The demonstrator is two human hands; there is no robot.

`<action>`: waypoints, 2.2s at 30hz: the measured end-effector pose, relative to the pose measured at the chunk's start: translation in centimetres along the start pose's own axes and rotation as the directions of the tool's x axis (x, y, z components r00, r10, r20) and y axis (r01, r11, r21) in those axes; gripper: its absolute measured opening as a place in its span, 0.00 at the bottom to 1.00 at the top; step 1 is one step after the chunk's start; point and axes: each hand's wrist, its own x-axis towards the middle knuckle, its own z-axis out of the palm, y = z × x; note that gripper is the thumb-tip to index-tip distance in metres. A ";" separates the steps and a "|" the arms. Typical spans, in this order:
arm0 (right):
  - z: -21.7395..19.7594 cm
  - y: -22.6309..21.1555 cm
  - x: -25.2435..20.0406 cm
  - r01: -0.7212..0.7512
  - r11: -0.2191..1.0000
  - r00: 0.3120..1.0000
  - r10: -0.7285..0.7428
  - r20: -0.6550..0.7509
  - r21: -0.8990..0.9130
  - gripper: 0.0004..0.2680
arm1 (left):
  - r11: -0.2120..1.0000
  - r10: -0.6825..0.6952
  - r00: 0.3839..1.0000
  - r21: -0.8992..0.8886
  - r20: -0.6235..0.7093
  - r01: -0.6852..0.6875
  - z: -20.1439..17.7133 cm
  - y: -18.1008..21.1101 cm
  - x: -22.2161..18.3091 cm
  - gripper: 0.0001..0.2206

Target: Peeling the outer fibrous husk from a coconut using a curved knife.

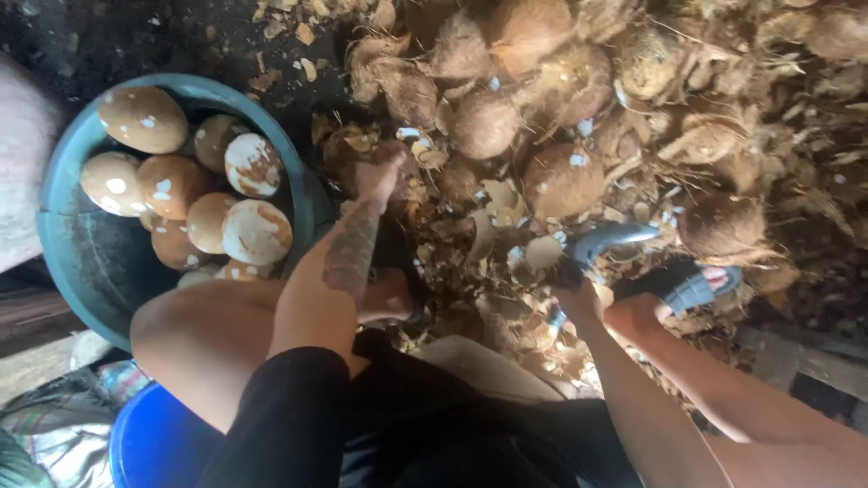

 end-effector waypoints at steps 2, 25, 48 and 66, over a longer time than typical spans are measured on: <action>-0.4 -1.2 -2.2 -0.048 0.990 0.998 0.053 -0.037 0.136 0.22 | 0.996 0.010 1.000 -0.090 0.013 -0.009 0.6 -0.1 -0.2 0.45; -8.0 -9.7 -17.8 0.659 0.441 0.747 -0.481 -0.459 0.610 0.02 | 0.341 0.218 0.756 -0.774 0.617 0.534 -11.2 12.9 -28.2 0.46; -4.3 -7.2 -21.4 0.538 0.636 0.749 -0.661 0.032 0.553 0.08 | 0.291 0.177 0.845 -0.847 0.504 0.444 -4.7 7.3 -30.0 0.35; -3.8 -6.2 -21.0 0.455 0.734 0.825 -0.560 0.071 0.503 0.06 | 0.384 -0.001 0.887 -0.819 0.462 0.427 2.4 -3.4 -20.6 0.37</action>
